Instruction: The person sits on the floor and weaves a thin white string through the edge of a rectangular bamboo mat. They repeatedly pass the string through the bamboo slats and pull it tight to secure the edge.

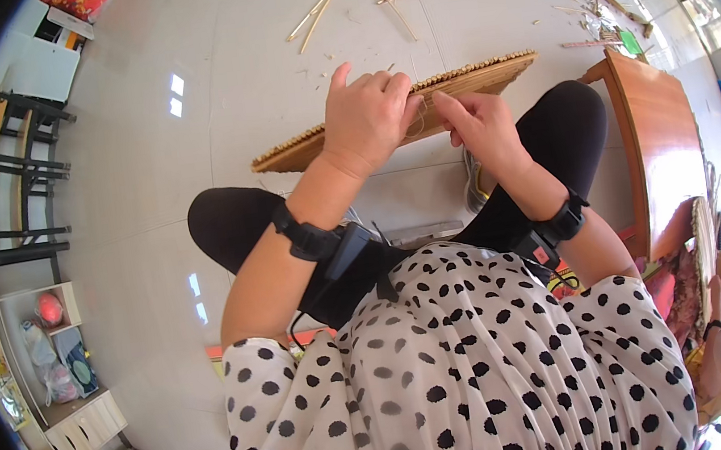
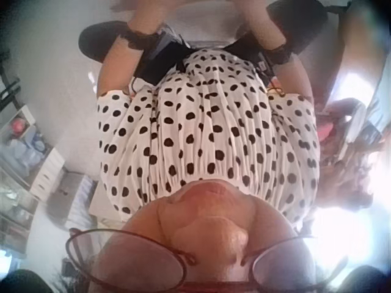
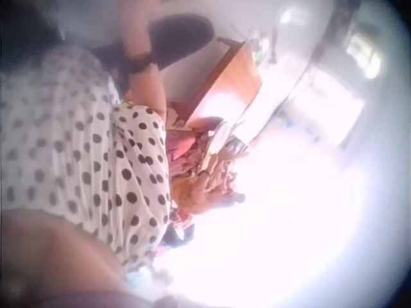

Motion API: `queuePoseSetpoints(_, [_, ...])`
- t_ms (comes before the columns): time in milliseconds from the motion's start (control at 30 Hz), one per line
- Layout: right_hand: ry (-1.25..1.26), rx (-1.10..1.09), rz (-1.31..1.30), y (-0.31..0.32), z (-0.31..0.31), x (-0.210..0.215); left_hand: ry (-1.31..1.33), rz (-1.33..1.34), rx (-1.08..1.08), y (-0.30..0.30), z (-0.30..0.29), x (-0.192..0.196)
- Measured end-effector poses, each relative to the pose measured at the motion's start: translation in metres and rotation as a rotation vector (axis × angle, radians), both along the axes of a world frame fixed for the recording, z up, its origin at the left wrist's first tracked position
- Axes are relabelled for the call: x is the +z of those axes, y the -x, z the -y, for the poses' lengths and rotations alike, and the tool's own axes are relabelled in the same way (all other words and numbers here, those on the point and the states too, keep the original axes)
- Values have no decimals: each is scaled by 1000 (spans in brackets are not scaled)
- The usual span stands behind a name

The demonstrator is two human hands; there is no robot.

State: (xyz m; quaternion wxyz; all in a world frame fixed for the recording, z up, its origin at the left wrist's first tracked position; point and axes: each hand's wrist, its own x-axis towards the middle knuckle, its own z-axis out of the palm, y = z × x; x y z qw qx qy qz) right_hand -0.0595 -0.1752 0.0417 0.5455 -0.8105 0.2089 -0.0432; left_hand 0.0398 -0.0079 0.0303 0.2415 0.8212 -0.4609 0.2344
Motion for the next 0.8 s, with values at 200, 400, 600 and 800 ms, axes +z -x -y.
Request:
queuePoseSetpoints(200, [92, -75, -53, -26, 19, -15, 40, -140, 152, 34, 26, -4])
queuePoseSetpoints(400, [224, 24, -208, -34, 50, -13, 44, -907, -55, 37, 27, 13])
queuePoseSetpoints(600, [325, 60, -172, -34, 53, -16, 231, -1162, -88, 9, 44, -18])
queuePoseSetpoints(800, [262, 79, -101, -18, 50, -20, 503, -1245, -145, 24, 57, -29])
